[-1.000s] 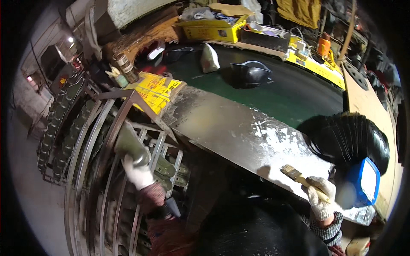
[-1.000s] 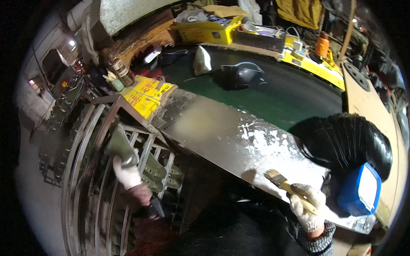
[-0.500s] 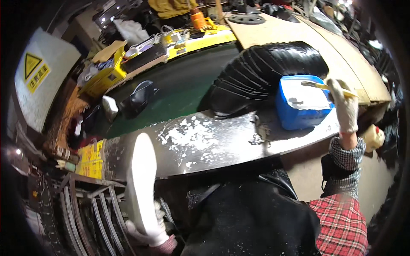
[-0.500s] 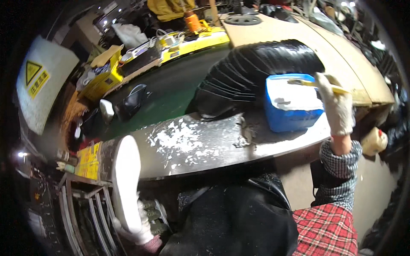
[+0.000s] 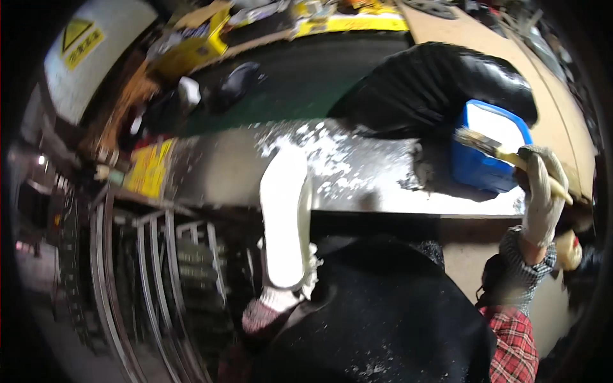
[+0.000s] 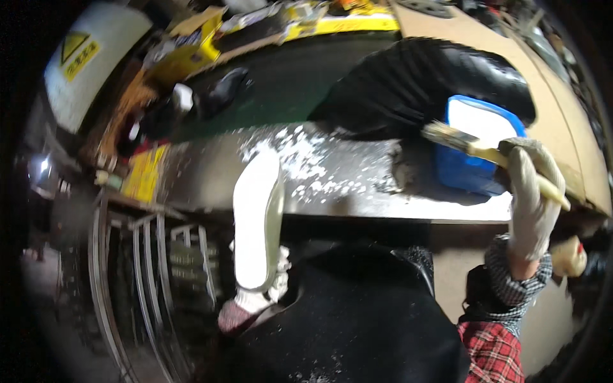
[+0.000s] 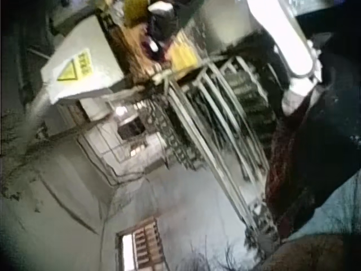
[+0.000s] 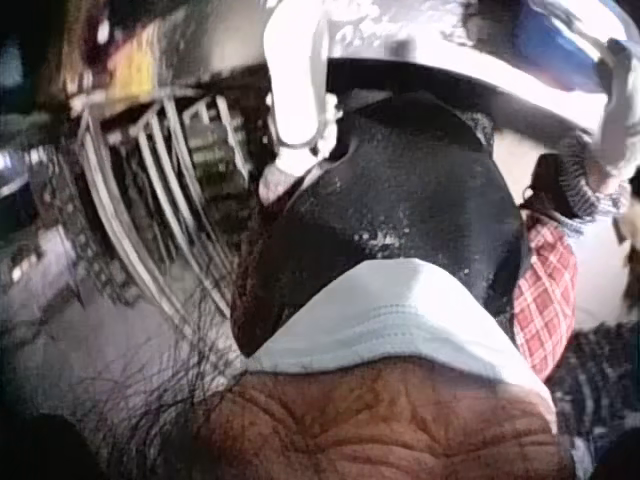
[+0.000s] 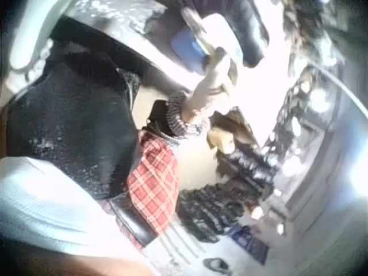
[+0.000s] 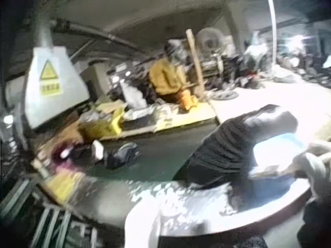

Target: Applying adhesive to shoe soles and uppers using a brush in a factory environment.

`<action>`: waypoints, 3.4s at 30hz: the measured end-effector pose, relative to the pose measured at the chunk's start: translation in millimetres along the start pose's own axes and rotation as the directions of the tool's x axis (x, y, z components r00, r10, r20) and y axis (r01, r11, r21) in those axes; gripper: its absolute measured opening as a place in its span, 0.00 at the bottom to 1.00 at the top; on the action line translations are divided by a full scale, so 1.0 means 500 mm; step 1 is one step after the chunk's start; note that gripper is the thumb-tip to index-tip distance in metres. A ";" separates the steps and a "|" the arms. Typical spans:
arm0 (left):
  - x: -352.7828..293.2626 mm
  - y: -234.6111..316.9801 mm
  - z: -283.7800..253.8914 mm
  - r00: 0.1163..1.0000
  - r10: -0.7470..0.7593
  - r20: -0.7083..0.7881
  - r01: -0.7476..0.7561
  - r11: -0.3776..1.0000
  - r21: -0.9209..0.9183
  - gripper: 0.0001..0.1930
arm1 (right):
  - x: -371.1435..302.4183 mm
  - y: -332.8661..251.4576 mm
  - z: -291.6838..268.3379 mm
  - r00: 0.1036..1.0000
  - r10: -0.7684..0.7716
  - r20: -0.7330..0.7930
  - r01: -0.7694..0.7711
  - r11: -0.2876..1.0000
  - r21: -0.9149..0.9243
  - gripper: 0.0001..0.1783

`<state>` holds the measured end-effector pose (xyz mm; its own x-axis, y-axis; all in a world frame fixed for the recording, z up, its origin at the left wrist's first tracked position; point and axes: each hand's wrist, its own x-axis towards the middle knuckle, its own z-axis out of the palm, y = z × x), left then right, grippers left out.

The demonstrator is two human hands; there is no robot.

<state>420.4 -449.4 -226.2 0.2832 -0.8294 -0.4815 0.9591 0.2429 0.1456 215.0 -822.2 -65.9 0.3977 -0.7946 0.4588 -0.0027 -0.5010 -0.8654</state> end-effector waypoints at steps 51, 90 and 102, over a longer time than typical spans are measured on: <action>0.005 0.040 0.020 0.917 0.393 -0.061 -0.337 0.848 0.409 0.40 | -0.125 -0.064 0.334 0.296 -0.186 0.937 -0.380 0.877 0.294 0.14; 0.536 0.188 0.360 0.897 0.364 -0.251 -0.121 0.748 0.652 0.31 | -0.044 0.087 -0.026 0.893 -0.198 0.403 0.089 0.958 0.274 0.14; 0.059 0.189 0.077 0.260 0.957 0.127 -0.359 -0.026 0.933 0.37 | 0.094 0.115 -0.113 0.983 -0.150 0.106 0.179 0.908 -0.379 0.11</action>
<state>519.2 -470.3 -193.3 0.9912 -0.0468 0.1241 -0.1305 -0.1782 0.9753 181.7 -907.7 -82.9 0.4886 -0.6697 0.5593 -0.2786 -0.7272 -0.6274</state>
